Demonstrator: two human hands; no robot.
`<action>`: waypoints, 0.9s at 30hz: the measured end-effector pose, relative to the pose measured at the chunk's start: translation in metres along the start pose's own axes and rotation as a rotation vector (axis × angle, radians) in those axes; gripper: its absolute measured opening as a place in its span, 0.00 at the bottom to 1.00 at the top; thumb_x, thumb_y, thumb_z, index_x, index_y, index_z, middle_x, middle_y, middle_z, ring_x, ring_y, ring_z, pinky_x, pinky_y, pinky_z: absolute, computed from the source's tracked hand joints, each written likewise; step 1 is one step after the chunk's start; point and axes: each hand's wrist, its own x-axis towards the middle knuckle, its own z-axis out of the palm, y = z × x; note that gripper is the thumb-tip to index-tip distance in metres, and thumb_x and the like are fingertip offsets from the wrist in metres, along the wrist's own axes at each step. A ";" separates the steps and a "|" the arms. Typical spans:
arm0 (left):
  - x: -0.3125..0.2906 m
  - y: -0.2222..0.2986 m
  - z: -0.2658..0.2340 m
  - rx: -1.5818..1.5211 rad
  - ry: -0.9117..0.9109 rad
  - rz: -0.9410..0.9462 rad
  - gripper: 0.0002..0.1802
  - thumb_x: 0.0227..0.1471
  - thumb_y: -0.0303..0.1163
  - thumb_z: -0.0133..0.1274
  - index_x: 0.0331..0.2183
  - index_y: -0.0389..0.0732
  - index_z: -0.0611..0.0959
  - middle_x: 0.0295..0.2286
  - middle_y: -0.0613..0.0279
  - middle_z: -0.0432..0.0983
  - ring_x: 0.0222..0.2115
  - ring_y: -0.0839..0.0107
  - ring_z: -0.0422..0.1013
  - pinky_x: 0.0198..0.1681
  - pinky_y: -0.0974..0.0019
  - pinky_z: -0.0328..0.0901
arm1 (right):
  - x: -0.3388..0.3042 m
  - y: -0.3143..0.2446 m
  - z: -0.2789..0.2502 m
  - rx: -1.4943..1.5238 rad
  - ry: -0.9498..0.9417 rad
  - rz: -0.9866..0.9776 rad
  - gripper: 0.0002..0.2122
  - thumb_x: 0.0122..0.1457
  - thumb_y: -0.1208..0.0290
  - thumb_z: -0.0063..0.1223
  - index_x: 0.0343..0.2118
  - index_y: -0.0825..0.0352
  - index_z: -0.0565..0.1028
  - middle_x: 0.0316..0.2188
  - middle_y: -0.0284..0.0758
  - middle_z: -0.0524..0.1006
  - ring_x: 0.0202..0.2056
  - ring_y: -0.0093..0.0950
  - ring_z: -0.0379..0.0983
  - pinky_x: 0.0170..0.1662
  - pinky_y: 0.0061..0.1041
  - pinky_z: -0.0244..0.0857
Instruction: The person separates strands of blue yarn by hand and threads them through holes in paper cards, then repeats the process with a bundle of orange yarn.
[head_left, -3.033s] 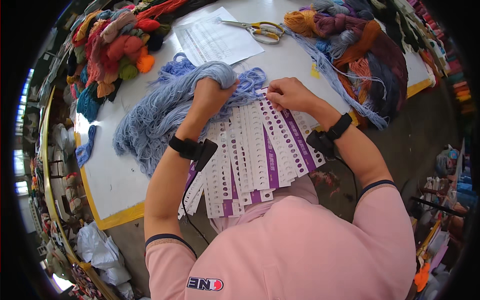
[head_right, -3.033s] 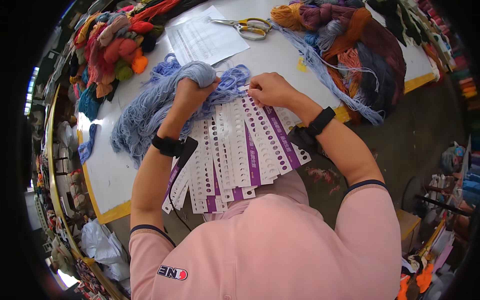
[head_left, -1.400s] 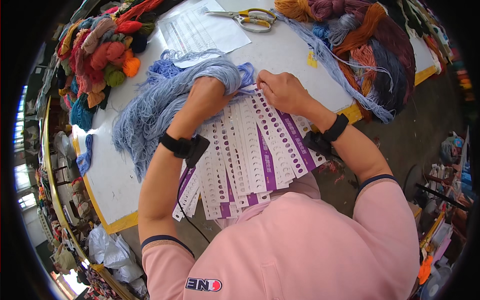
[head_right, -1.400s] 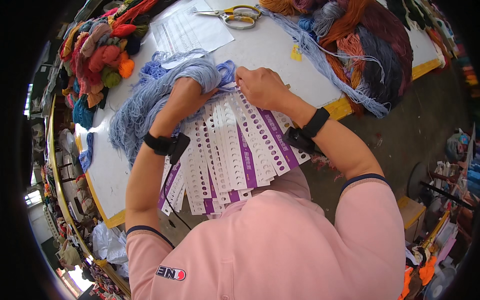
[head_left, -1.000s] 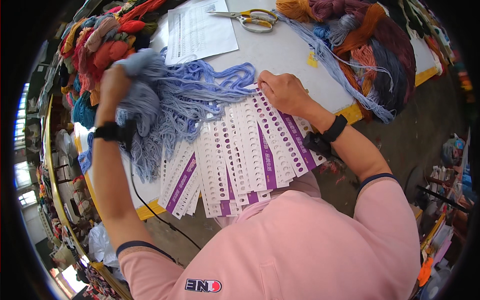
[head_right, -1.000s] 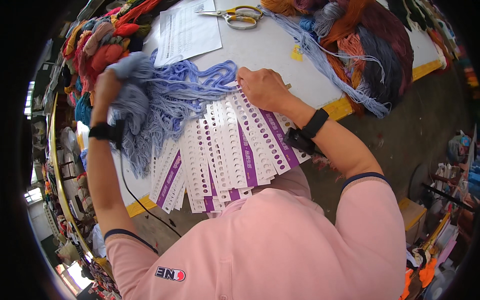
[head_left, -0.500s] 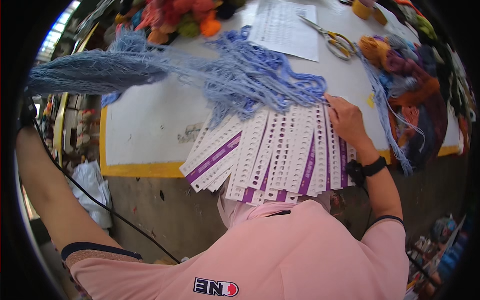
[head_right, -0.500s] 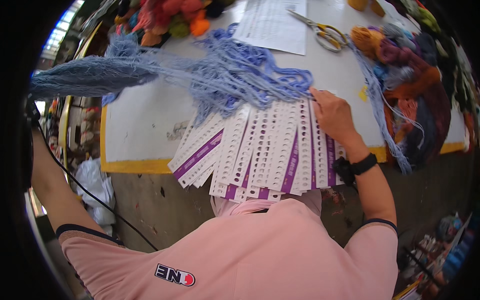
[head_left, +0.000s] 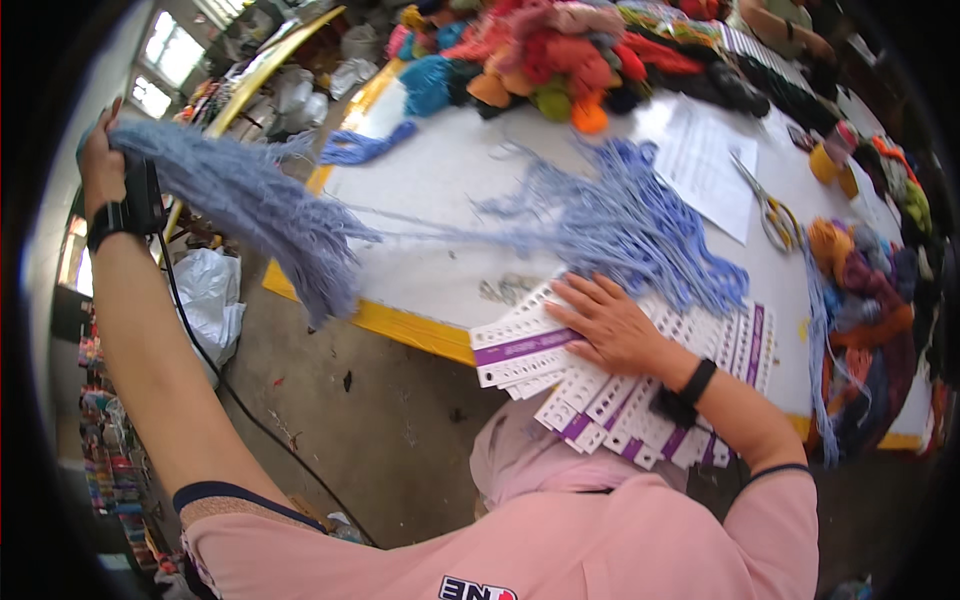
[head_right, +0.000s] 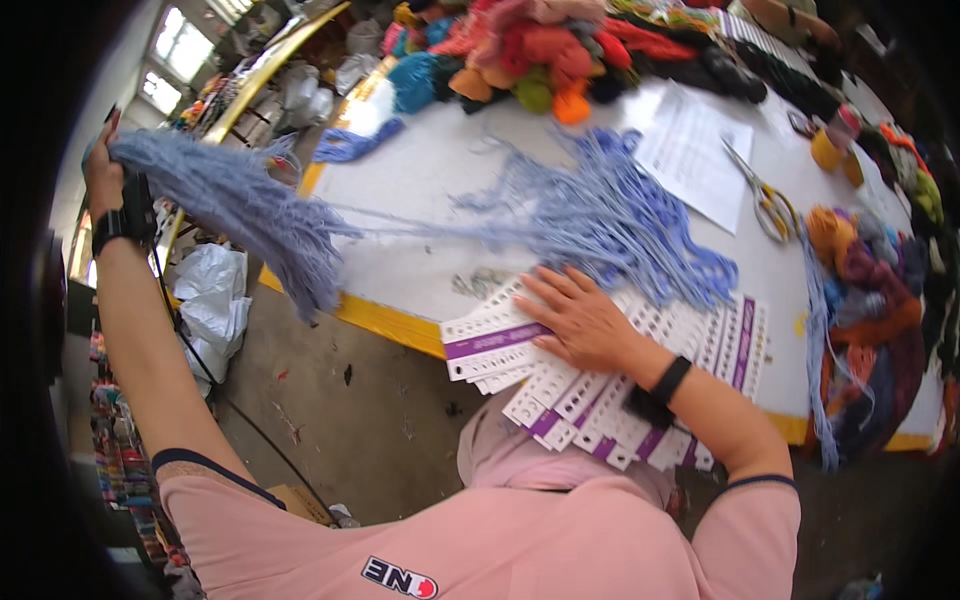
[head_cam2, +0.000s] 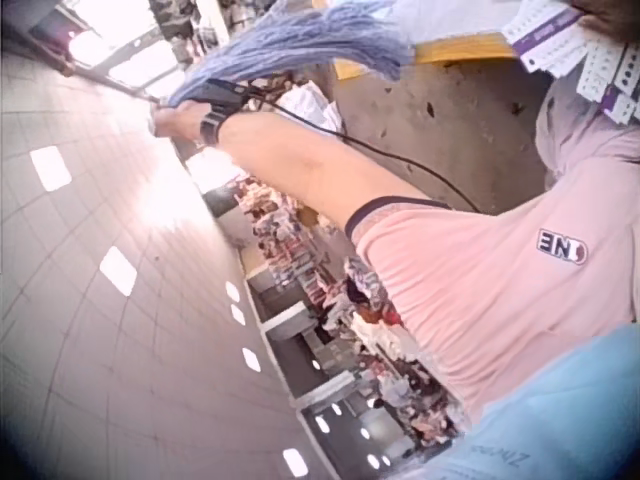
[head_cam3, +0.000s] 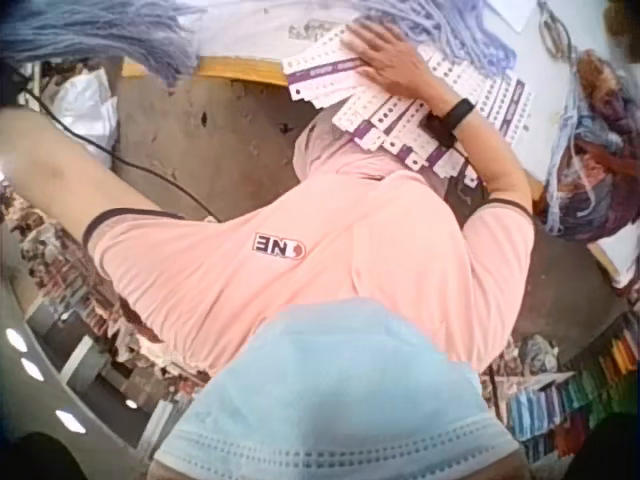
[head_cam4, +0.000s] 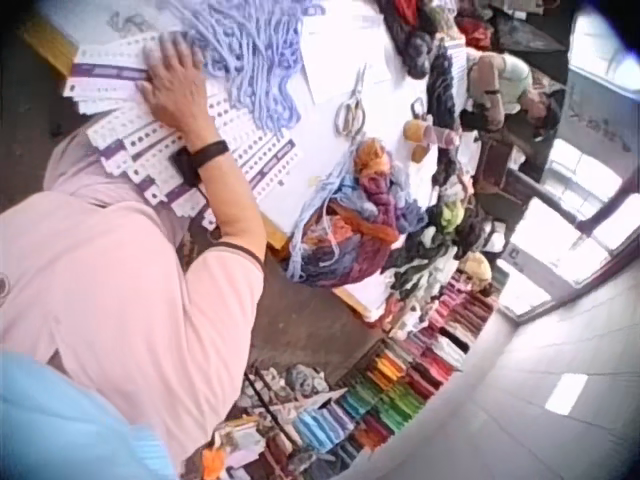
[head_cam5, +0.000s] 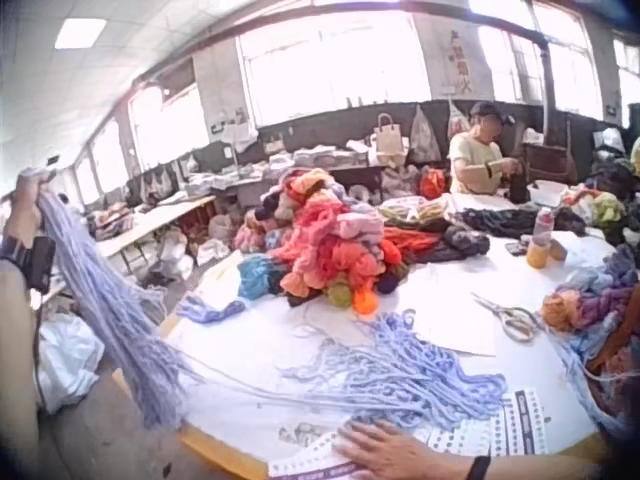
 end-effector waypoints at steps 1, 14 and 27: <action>0.014 0.014 -0.046 0.089 0.118 0.035 0.12 0.46 0.34 0.63 0.30 0.35 0.84 0.29 0.65 0.76 0.24 0.75 0.71 0.29 0.71 0.66 | -0.004 -0.003 0.000 0.022 0.011 0.079 0.30 0.62 0.53 0.44 0.63 0.64 0.59 0.66 0.46 0.52 0.67 0.42 0.46 0.68 0.42 0.36; -0.220 0.028 -0.139 0.322 -0.473 -0.428 0.25 0.53 0.42 0.55 0.48 0.34 0.78 0.33 0.68 0.77 0.26 0.81 0.67 0.33 0.75 0.59 | 0.028 0.029 -0.032 0.318 0.017 0.029 0.29 0.59 0.62 0.54 0.60 0.71 0.62 0.61 0.51 0.61 0.62 0.44 0.57 0.63 0.38 0.48; -0.463 0.010 -0.071 -0.151 -0.852 -1.009 0.18 0.54 0.36 0.56 0.38 0.28 0.79 0.22 0.68 0.72 0.13 0.88 0.56 0.15 0.81 0.49 | 0.218 -0.191 -0.015 1.184 -0.423 -0.485 0.16 0.46 0.73 0.64 0.39 0.70 0.75 0.30 0.35 0.78 0.34 0.22 0.74 0.40 0.24 0.68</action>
